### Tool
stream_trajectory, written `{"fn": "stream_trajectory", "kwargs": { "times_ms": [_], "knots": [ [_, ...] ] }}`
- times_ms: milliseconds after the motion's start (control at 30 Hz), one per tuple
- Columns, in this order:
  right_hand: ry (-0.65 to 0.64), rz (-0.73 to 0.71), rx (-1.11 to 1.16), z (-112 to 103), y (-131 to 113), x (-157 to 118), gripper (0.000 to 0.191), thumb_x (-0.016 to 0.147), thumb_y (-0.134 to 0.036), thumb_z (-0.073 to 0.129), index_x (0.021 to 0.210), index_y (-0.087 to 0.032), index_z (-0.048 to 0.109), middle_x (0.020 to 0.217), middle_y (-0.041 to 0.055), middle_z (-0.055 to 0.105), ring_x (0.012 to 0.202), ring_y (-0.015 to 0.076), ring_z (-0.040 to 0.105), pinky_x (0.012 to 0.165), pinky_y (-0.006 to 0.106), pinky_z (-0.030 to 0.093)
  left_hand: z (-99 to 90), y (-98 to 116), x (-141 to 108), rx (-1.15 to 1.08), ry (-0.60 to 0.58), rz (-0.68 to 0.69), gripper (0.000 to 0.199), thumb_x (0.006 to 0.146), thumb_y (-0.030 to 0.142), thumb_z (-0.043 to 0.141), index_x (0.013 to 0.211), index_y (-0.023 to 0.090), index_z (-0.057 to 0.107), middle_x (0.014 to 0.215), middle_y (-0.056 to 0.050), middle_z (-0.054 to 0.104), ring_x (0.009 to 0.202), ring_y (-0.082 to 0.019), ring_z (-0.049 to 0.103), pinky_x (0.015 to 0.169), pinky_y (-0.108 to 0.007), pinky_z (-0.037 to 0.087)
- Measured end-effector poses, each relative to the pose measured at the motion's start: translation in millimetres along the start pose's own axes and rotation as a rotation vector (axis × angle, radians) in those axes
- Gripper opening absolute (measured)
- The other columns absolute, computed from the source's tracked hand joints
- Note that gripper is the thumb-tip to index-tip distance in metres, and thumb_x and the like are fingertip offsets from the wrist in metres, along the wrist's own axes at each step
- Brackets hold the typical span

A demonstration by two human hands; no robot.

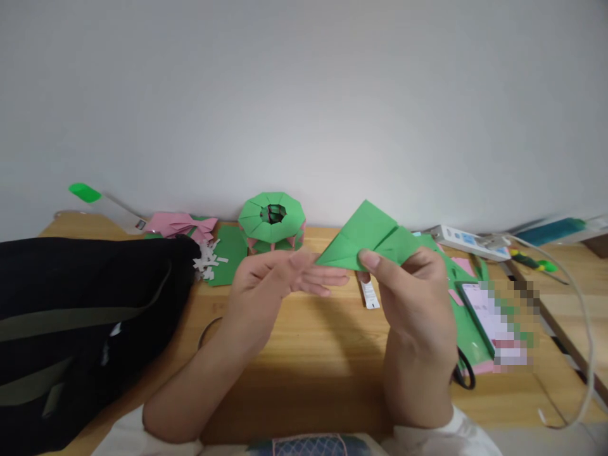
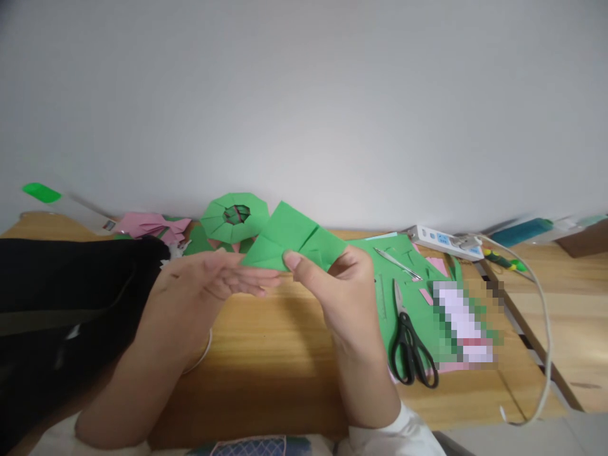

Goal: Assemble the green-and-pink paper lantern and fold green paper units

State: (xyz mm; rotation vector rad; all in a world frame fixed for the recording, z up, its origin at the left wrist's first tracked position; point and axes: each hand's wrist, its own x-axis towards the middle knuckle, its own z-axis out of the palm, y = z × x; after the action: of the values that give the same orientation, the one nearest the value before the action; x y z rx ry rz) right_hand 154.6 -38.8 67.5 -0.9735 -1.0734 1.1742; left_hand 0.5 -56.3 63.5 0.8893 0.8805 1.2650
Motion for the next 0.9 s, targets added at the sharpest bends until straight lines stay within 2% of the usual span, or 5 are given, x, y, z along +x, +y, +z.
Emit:
{"fn": "stream_trajectory", "kwargs": {
  "times_ms": [267, 467, 633, 800, 900],
  "knots": [
    [-0.001, 0.028, 0.007, -0.8, -0.5, -0.3, 0.014, 0.065, -0.017, 0.075, 0.055, -0.021, 0.066, 0.053, -0.0043, 0.060, 0.048, 0.0088, 0.052, 0.051, 0.023, 0.047, -0.4, -2.6, -1.3, 0.214, 0.050, 0.076, 0.011, 0.079, 0.025, 0.067, 0.070, 0.023, 0.073, 0.070, 0.002, 0.076, 0.058, -0.012, 0.070, 0.060, -0.021, 0.058],
    [0.012, 0.031, -0.042, -0.1, -0.5, 0.6, 0.020, 0.064, -0.022, 0.077, 0.051, -0.020, 0.062, 0.049, -0.0038, 0.057, 0.045, 0.0090, 0.049, 0.046, 0.023, 0.045, 0.8, -3.4, -2.4, 0.280, 0.123, 0.117, 0.010, 0.078, 0.024, 0.068, 0.069, 0.022, 0.073, 0.069, 0.001, 0.075, 0.060, -0.014, 0.070, 0.064, -0.024, 0.059],
    [-0.057, 0.005, -0.135, -3.1, -1.6, 2.6, 0.021, 0.066, -0.023, 0.075, 0.050, -0.020, 0.062, 0.048, -0.0038, 0.056, 0.042, 0.0082, 0.046, 0.040, 0.021, 0.040, -1.1, -2.0, -2.4, 0.246, 0.070, 0.099, 0.008, 0.075, 0.022, 0.068, 0.067, 0.022, 0.070, 0.064, 0.002, 0.074, 0.059, -0.015, 0.070, 0.064, -0.025, 0.058],
    [-0.168, -0.001, -0.194, -6.6, -3.0, 2.7, 0.023, 0.067, -0.020, 0.076, 0.050, -0.019, 0.059, 0.049, -0.0058, 0.054, 0.043, 0.0066, 0.046, 0.042, 0.020, 0.041, 1.8, 2.2, -1.5, 0.372, -0.053, 0.087, 0.018, 0.078, 0.019, 0.065, 0.060, 0.021, 0.070, 0.060, 0.003, 0.072, 0.059, -0.013, 0.068, 0.060, -0.020, 0.054],
    [-0.196, -0.029, -0.144, -6.0, -2.1, 1.5, 0.014, 0.071, -0.023, 0.074, 0.060, -0.021, 0.066, 0.055, -0.0051, 0.061, 0.049, 0.0079, 0.053, 0.047, 0.020, 0.045, 3.4, 2.4, -0.7, 0.368, -0.021, 0.085, 0.020, 0.078, 0.019, 0.064, 0.059, 0.021, 0.069, 0.060, 0.003, 0.072, 0.057, -0.013, 0.068, 0.058, -0.021, 0.055]
  ]
}}
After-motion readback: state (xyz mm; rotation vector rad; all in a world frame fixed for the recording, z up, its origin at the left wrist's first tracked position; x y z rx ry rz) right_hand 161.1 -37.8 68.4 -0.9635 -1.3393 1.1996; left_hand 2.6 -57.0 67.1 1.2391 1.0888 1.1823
